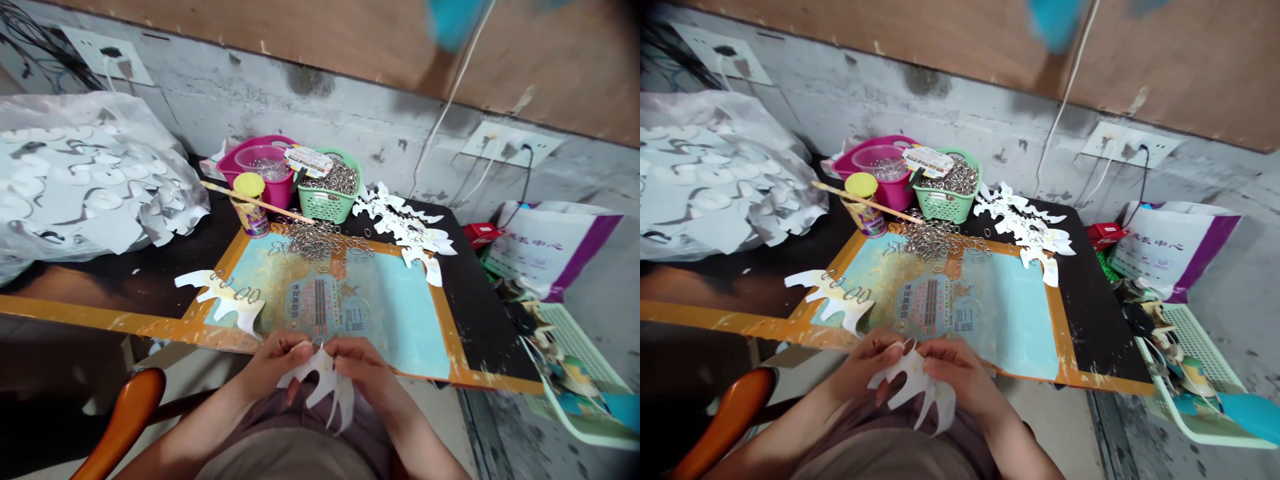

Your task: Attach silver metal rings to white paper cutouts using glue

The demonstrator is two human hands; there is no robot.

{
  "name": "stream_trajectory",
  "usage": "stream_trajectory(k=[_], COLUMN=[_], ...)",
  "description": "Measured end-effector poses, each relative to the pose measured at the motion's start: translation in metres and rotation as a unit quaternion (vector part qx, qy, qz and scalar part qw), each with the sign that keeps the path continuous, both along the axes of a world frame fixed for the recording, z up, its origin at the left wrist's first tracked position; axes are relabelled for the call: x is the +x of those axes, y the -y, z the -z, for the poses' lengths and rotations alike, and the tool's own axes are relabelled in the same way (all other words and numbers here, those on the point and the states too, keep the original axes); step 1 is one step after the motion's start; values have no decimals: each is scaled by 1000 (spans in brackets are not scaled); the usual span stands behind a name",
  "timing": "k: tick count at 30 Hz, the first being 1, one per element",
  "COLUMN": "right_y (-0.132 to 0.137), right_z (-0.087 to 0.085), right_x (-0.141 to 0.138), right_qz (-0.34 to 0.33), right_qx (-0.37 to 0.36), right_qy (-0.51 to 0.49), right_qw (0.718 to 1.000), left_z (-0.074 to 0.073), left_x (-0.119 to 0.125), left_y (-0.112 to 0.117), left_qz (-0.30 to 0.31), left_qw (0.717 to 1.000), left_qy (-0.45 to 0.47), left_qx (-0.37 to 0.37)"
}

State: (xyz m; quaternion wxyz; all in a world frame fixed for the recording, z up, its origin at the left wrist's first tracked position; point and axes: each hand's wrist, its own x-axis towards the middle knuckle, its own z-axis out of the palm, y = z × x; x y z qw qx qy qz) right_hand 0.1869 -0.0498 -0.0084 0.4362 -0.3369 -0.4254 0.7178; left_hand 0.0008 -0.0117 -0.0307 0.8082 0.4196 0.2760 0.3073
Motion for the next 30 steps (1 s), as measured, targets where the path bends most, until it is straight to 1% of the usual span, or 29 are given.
stream_trajectory(k=[2,3,5,7,9,11,13,14,15,17,19,20,22,24,26,28,29,30], right_y=[-1,-2,-2,-2,-3,-2,-2,-1,-1,0,0,0,-1,-3,-5,-8,-10,-12], right_z=[-2,-3,-4,-5,-6,-6,-6,-5,-6,-7,-10,-11,-13,-12,-9,-4,-2,0], right_x=[5,6,5,4,1,-3,-7,-9,-10,-10,-8,-7,-5,-5,-8,-10,-11,-10], right_qz=[-3,7,48,98,136,153,157,158,160,170,170,164,149,140,136,129,122,112], right_qx=[23,37,62,89,110,99,70,59,53,55,53,48,30,4,-32,-77,-96,-107], right_qy=[60,81,101,110,114,116,113,113,115,127,139,138,120,85,42,0,-14,-20], right_qw=[998,996,992,985,978,976,979,979,979,976,974,976,981,986,989,989,988,988], left_z=[-1,-1,-1,1,5,8,7,4,0,-9,-15,-16,-13,-3,8,16,18,18], left_x=[-1,-1,0,1,4,8,12,14,15,16,16,16,14,12,10,8,8,8], left_y=[-5,-6,-5,2,13,21,24,23,20,14,9,8,9,13,18,21,22,22], left_qz=[-17,-33,-68,-93,-100,-135,-170,-174,-163,-124,-113,-114,-123,-144,-183,-226,-243,-245], left_qw=[999,998,993,989,992,989,972,962,954,938,919,909,895,887,885,888,893,902], left_qy=[22,38,76,99,76,-8,-109,-149,-178,-199,-197,-198,-207,-223,-232,-229,-226,-221], left_qx=[-35,-49,-65,-55,-9,59,119,148,179,255,324,349,376,378,360,328,304,279])
